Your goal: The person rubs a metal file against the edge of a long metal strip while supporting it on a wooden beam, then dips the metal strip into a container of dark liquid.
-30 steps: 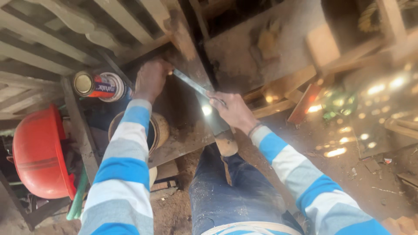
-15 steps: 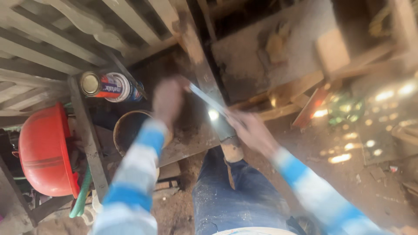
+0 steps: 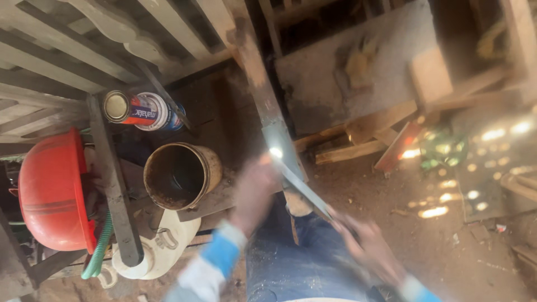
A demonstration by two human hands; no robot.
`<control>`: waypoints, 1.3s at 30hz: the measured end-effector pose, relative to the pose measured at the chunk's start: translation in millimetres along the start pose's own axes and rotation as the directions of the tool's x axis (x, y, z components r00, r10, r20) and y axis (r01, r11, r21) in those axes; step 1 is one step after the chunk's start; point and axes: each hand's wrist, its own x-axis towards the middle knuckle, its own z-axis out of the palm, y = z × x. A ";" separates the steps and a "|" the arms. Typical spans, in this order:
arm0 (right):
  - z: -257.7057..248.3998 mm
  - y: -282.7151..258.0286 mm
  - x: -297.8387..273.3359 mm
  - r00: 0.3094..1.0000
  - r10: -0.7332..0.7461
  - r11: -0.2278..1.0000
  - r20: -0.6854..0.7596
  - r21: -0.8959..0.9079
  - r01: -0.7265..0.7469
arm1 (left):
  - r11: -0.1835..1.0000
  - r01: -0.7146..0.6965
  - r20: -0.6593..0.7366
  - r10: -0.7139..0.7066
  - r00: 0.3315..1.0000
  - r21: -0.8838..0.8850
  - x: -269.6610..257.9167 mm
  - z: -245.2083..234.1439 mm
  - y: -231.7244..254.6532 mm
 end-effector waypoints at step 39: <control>9.1 -24.6 55.8 0.983 -0.046 0.952 -0.176 -0.307 -0.011 | 0.963 0.244 0.097 -0.255 0.962 0.111 46.0 8.6 -16.6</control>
